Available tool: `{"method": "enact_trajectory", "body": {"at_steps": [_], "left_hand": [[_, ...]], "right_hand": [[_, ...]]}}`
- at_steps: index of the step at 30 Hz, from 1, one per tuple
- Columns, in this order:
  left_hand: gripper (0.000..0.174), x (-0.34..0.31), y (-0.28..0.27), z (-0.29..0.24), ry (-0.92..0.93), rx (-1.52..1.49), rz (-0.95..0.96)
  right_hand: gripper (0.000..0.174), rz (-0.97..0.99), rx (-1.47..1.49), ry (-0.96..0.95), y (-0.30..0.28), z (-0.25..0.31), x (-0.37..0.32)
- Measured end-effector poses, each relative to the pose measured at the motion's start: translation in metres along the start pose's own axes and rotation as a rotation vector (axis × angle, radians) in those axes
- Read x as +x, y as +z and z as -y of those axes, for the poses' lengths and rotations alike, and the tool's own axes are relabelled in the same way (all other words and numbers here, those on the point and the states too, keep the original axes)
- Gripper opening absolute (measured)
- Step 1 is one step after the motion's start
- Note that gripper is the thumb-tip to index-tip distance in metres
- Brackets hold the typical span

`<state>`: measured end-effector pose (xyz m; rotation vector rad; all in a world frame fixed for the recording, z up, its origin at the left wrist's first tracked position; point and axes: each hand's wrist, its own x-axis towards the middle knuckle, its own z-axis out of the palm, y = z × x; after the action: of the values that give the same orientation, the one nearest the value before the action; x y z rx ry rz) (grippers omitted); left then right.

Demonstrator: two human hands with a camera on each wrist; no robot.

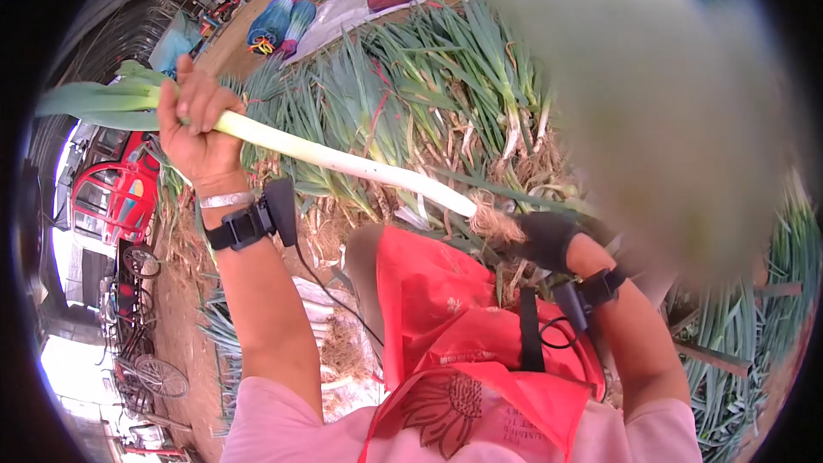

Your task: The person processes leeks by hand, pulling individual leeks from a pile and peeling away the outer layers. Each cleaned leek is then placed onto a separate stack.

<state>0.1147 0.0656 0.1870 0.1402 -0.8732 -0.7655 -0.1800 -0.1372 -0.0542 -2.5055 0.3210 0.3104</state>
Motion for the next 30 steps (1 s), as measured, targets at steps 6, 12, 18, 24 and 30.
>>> {"method": "enact_trajectory", "body": {"at_steps": [6,12,18,24,30], "left_hand": [[0.021,-0.002,-0.003,0.037,0.16,0.648,-0.412],[0.008,0.004,0.019,0.091,0.093,0.616,-0.406],[0.018,0.025,-0.015,0.031,0.223,0.618,-0.572],[0.011,0.021,-0.024,0.065,-0.019,0.288,-0.8],[0.01,0.009,-0.069,0.055,0.105,0.526,-0.762]], "right_hand": [[0.066,-0.569,0.186,-0.204,-0.069,0.035,0.011],[0.045,-0.497,0.352,-0.277,-0.097,0.163,0.076],[0.034,-0.241,0.542,-0.149,-0.022,0.07,0.03],[0.026,-0.054,0.825,-0.206,-0.035,0.063,-0.023],[0.029,-0.053,0.429,-0.376,-0.016,0.035,-0.044]]}}
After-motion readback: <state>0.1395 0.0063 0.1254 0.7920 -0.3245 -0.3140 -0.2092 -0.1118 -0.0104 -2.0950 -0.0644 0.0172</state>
